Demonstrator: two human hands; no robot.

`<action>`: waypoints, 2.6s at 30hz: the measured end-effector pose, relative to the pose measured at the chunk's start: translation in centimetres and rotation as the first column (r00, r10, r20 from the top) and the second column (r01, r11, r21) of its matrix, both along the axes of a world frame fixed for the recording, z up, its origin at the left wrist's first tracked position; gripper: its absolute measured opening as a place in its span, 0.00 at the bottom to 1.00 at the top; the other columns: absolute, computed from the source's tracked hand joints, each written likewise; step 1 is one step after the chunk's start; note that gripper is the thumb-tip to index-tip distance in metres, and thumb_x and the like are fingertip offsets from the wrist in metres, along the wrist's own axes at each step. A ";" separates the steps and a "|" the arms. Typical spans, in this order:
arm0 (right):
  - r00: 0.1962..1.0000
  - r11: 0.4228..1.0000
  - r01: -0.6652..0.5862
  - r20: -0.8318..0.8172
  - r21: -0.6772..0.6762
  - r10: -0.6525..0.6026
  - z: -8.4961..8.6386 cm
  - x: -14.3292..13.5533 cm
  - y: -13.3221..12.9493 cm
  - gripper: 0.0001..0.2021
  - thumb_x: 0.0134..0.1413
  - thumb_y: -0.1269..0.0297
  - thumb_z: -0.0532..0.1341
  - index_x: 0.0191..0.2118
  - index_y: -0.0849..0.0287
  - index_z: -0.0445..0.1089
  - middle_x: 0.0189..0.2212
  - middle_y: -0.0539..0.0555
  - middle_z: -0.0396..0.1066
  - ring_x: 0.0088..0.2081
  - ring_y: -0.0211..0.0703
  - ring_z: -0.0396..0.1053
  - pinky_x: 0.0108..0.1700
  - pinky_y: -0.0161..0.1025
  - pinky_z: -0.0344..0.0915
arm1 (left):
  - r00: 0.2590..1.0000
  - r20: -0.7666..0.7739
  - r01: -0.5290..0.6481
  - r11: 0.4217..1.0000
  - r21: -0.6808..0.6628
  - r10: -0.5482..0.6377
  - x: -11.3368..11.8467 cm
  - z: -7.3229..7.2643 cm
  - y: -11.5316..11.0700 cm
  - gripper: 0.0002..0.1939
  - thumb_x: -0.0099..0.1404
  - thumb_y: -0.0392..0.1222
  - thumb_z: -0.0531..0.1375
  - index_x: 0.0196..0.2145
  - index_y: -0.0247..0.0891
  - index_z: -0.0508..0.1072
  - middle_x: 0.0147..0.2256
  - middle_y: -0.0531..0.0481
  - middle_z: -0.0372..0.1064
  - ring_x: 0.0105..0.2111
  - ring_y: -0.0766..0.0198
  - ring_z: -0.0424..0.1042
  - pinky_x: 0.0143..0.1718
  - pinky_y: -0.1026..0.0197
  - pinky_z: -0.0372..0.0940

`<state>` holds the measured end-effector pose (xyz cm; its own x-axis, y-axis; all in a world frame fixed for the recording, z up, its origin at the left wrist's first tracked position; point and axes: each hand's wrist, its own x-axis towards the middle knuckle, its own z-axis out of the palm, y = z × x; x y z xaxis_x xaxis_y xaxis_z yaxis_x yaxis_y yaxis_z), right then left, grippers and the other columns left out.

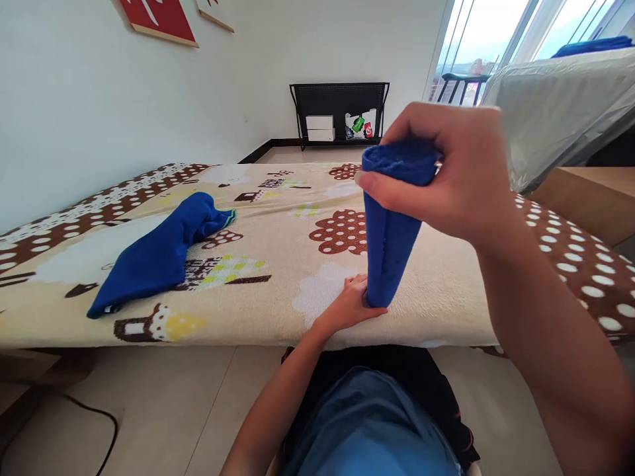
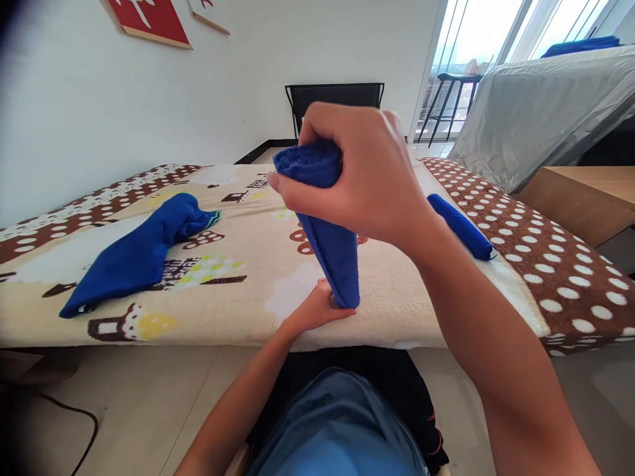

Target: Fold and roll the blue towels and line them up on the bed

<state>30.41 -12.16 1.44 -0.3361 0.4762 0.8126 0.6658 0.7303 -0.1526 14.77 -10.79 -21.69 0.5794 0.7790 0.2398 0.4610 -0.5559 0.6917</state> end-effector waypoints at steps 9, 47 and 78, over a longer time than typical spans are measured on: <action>0.999 0.998 0.052 -0.013 0.027 -0.052 -1.4 0.9 2.5 0.20 0.58 0.44 0.62 0.30 0.57 0.66 0.25 0.47 0.66 0.35 0.40 0.71 0.46 0.44 0.70 | 0.982 -0.098 -0.149 0.980 0.132 0.163 0.1 -1.0 0.0 0.21 0.57 0.50 0.70 0.45 0.40 0.73 0.52 0.42 0.69 0.55 0.48 0.66 0.56 0.45 0.58; 0.421 0.518 0.836 0.394 0.181 -0.817 -11.8 23.6 13.3 0.25 0.69 0.50 0.46 0.55 0.70 0.62 0.48 0.68 0.67 0.50 0.51 0.57 0.48 0.46 0.44 | 0.990 -0.094 -0.082 0.974 0.210 0.103 -0.1 -1.8 -0.2 0.13 0.65 0.46 0.64 0.46 0.43 0.71 0.54 0.47 0.70 0.57 0.55 0.65 0.58 0.49 0.52; 0.428 0.437 0.899 0.256 -0.023 -0.867 -29.4 27.5 4.4 0.23 0.57 0.54 0.58 0.56 0.59 0.64 0.50 0.64 0.68 0.53 0.58 0.56 0.52 0.52 0.45 | 0.814 -0.210 -0.407 0.789 0.461 0.542 -14.4 -1.8 1.8 0.16 0.70 0.46 0.54 0.53 0.40 0.69 0.61 0.40 0.62 0.63 0.51 0.59 0.63 0.46 0.51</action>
<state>57.93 -7.72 -27.94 0.2100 0.6944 0.6883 0.9556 -0.2947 0.0057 0.41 -9.03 -23.51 0.2543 0.8590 0.4443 0.8885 -0.3890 0.2436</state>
